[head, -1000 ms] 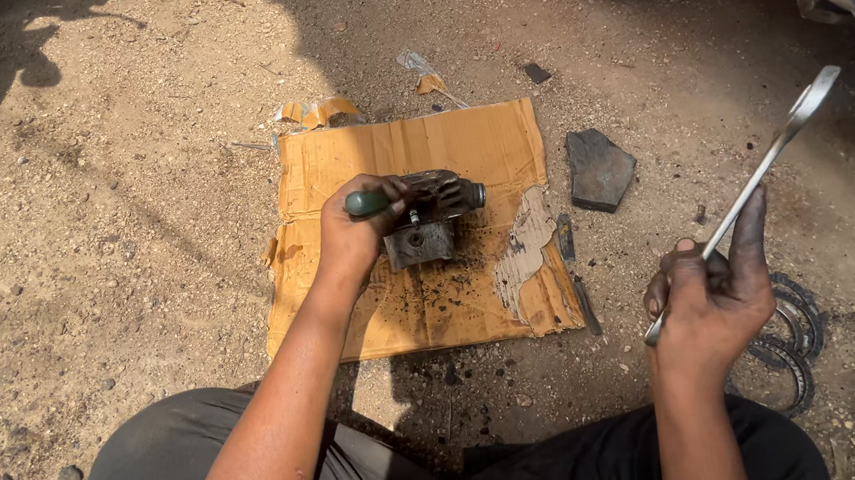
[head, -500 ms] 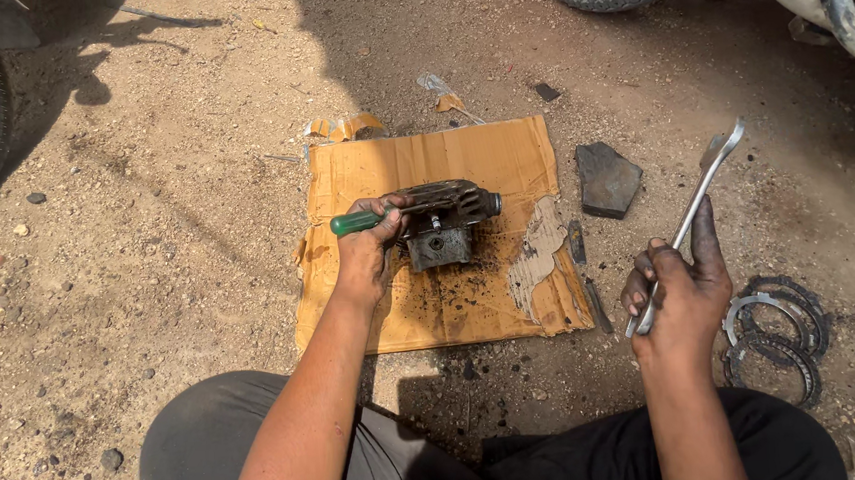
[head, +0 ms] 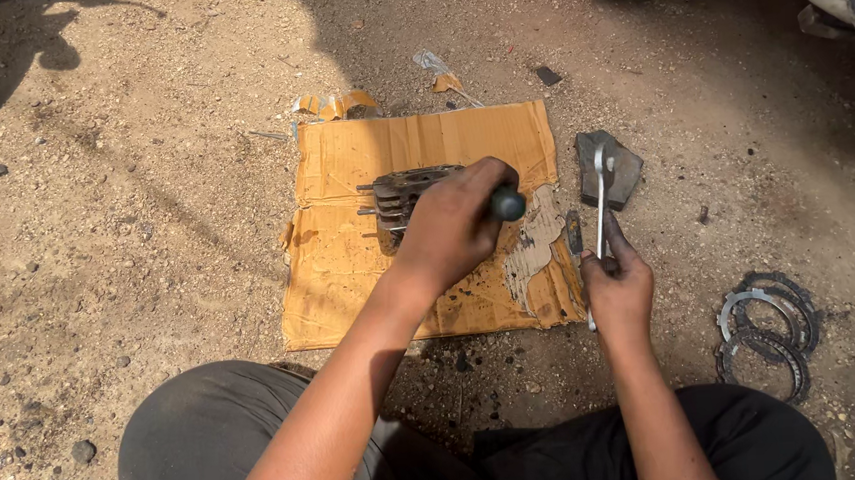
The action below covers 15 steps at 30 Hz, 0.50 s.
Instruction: The person scrapes the surface of a motorcycle cylinder head using a screwdriver and removes debris by hand.
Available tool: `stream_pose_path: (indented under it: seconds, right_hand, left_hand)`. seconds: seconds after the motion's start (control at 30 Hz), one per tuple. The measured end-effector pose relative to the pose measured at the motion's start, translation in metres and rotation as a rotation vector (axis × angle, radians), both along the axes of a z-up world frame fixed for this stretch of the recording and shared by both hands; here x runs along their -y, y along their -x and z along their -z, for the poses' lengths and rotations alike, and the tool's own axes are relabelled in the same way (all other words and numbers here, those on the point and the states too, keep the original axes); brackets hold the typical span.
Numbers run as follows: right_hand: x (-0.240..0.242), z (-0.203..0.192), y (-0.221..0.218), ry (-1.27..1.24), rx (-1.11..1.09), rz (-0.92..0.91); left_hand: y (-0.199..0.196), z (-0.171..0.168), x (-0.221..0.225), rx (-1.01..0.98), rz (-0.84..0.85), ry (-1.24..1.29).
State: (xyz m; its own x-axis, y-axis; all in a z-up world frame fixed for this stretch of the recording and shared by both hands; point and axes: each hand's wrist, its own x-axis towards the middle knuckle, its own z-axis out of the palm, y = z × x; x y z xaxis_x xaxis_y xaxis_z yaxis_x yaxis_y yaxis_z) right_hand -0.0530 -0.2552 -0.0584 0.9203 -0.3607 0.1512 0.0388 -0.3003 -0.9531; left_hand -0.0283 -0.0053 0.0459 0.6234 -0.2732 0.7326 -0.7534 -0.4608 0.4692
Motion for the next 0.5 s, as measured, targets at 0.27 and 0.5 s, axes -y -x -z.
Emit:
stream_pose_path:
  seconds: [0.27, 0.5]
  right_hand:
    - [-0.034, 0.024, -0.035, 0.781, 0.279, -0.039]
    - [-0.039, 0.022, -0.026, -0.013, -0.112, -0.657]
  left_hand:
    - [-0.034, 0.015, -0.098, -0.666, -0.517, 0.4]
    - [-0.031, 0.066, -0.013, -1.027, 0.285, 0.882]
